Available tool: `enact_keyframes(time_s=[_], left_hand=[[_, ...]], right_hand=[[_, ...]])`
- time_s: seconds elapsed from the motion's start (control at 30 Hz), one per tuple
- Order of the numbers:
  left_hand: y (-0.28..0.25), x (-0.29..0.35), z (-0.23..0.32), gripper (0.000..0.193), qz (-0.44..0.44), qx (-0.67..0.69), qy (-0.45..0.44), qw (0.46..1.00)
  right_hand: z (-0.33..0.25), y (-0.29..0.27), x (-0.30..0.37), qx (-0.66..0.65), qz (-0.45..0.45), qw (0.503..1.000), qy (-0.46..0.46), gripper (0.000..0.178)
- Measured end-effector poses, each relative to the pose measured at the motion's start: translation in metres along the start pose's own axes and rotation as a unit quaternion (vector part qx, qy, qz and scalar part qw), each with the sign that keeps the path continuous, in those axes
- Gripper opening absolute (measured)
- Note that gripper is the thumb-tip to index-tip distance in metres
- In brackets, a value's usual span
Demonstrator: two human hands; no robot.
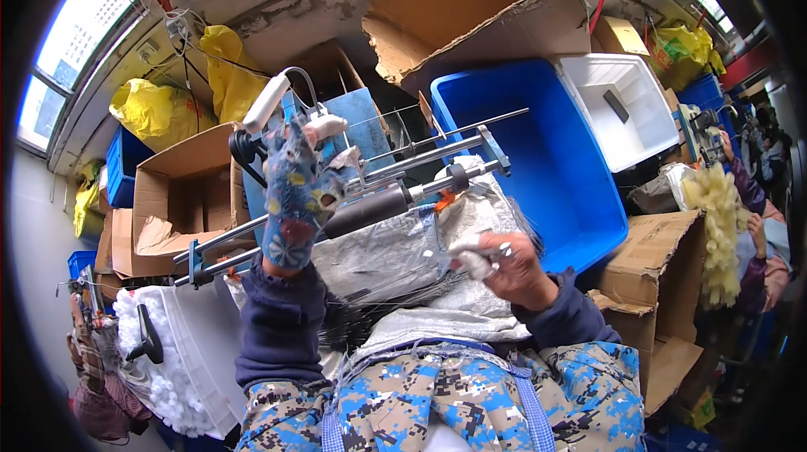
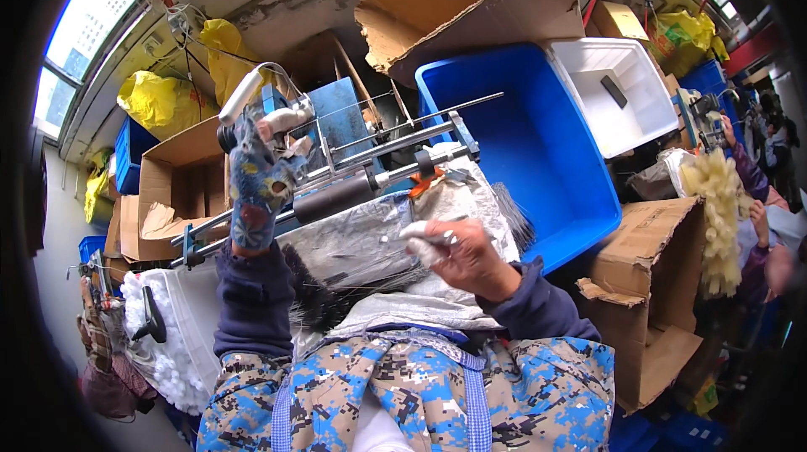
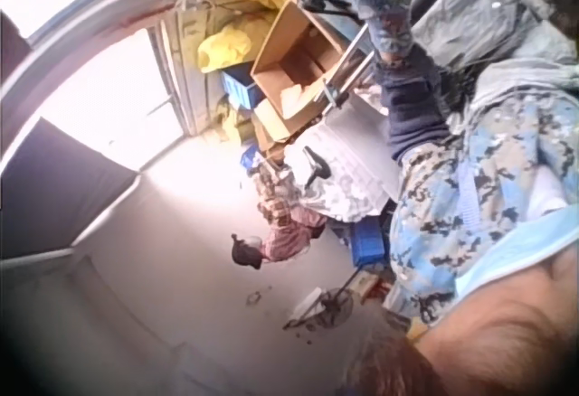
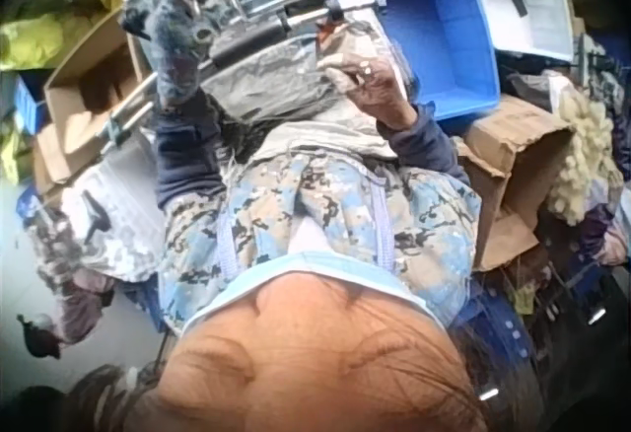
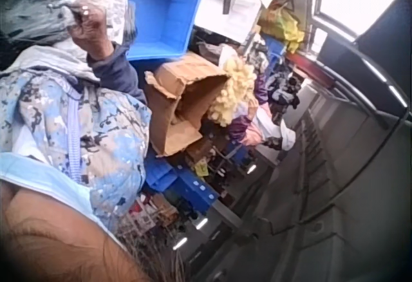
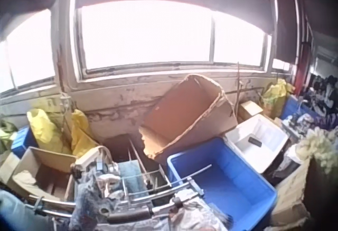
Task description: The person operates a manual machine in a cluttered workshop, repeatedly feeding a bundle of black bristles into a cutting mechanism. They use their left hand to hold the bristles and their right hand to pull a lever, processing the material in a repetitive cycle.
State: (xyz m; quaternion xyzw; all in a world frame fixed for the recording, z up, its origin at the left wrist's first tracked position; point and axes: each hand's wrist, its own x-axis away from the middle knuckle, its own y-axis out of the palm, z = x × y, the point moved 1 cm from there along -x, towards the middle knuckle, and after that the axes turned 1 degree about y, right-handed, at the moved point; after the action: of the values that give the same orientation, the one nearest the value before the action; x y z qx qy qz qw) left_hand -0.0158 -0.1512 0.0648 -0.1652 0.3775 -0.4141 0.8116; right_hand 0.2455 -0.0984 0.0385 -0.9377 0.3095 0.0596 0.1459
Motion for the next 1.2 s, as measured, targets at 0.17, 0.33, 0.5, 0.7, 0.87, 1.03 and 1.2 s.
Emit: enact_keyframes(time_s=[0.17,0.33,0.5,0.7,0.87,1.03,1.2], left_hand=[[-0.025,0.088,0.003,0.026,-0.011,0.018,-0.078,0.997],[-0.035,0.158,0.006,0.023,-0.084,0.043,-0.116,0.989],[-0.045,0.196,0.018,0.027,-0.161,0.102,-0.148,0.97],[-0.017,0.293,-0.002,0.051,-0.372,-0.326,0.025,0.869],[0.0,0.285,0.004,0.039,-0.3,-0.317,0.064,0.897],[0.006,0.315,-0.039,0.05,-0.327,-0.274,0.038,0.904],[-0.013,0.273,0.008,0.048,-0.232,-0.323,0.14,0.907]], right_hand=[[0.03,0.094,0.062,-0.031,-0.308,0.949,-0.064,0.02],[0.039,0.138,0.069,0.086,-0.382,0.915,-0.1,0.02],[0.031,0.151,0.069,0.215,-0.407,0.869,-0.18,0.012],[-0.001,0.111,0.057,0.099,-0.36,0.922,-0.103,0.016],[0.007,0.13,0.07,0.076,-0.392,0.911,-0.103,0.018],[0.022,0.161,0.071,0.223,-0.441,0.856,-0.151,0.011],[0.02,0.168,0.071,0.372,-0.47,0.798,-0.065,0.013]])
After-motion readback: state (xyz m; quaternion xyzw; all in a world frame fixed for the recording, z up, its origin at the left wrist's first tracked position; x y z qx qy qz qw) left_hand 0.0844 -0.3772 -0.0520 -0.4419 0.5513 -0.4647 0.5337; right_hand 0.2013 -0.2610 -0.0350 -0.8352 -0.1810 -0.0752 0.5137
